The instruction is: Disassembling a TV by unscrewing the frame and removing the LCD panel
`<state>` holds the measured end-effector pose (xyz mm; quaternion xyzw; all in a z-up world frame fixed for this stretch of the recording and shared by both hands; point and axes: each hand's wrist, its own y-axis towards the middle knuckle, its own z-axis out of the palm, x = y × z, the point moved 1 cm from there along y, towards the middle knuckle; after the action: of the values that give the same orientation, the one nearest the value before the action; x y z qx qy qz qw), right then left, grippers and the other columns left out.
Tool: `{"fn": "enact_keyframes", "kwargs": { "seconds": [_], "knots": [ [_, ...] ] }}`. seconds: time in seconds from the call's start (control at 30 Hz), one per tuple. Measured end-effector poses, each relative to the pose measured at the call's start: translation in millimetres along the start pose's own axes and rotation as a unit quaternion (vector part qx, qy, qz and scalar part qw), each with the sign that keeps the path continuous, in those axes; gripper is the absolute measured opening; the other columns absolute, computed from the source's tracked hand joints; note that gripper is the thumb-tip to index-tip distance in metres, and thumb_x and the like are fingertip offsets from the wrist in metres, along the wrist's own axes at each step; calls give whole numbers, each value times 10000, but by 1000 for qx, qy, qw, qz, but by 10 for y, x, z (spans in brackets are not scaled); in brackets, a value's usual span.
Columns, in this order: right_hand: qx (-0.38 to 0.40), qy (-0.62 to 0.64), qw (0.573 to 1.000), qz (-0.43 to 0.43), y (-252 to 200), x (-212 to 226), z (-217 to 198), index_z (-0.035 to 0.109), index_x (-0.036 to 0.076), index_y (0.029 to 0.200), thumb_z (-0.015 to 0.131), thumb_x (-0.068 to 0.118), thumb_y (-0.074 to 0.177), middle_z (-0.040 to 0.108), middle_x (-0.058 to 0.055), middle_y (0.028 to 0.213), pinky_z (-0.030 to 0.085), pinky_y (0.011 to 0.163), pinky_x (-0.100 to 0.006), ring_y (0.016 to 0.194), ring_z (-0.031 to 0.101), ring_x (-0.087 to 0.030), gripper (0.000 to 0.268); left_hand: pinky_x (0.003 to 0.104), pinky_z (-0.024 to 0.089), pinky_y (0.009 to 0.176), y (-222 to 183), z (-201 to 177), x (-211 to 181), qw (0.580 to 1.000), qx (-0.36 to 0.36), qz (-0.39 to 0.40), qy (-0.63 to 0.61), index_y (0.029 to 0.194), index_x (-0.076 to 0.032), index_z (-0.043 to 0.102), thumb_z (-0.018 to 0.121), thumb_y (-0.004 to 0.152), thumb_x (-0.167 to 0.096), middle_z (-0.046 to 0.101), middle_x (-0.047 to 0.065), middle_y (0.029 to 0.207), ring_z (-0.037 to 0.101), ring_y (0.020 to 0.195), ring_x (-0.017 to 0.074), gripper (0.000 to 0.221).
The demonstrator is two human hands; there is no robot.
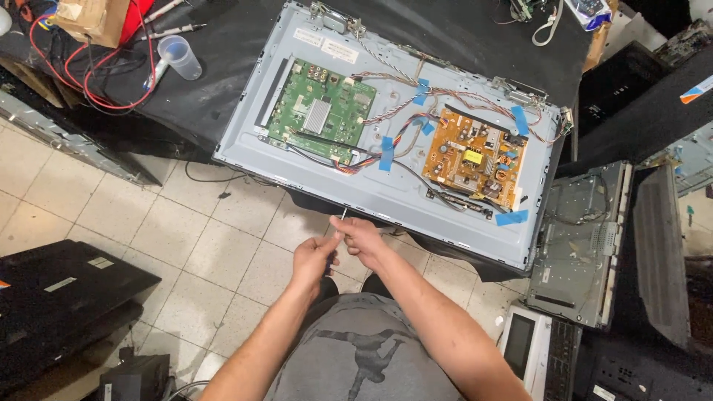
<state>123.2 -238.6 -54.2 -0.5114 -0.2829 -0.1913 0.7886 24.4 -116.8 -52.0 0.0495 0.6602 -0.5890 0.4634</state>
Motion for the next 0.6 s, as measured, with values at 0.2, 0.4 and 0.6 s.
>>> {"fn": "enact_keyframes", "kwargs": {
  "seconds": [0.2,0.4,0.6],
  "knots": [
    [1,-1,1000,-7,-61,74,-84,741,65,1067,860,249,1016,273,117,616,221,417,-143,454,264,28,225,260,494,404,-270,108,-285,998,50,-37,4,1229,70,722,569,1131,-576,723,166,762,694,549,197,672],
    [-38,-9,999,-8,116,-75,-94,666,128,913,953,371,936,320,123,597,234,429,-145,457,332,11,377,296,599,432,-3,37,52,1000,16,3,8,1189,48,659,943,938,-312,683,112,831,771,627,235,523],
    [-43,89,995,-7,-369,316,171,652,136,982,818,390,1048,249,109,637,230,439,-159,465,295,-19,310,271,503,415,-169,47,-73,998,60,-35,6,1160,61,765,582,1151,-499,695,142,700,705,550,203,589]
  ]
}}
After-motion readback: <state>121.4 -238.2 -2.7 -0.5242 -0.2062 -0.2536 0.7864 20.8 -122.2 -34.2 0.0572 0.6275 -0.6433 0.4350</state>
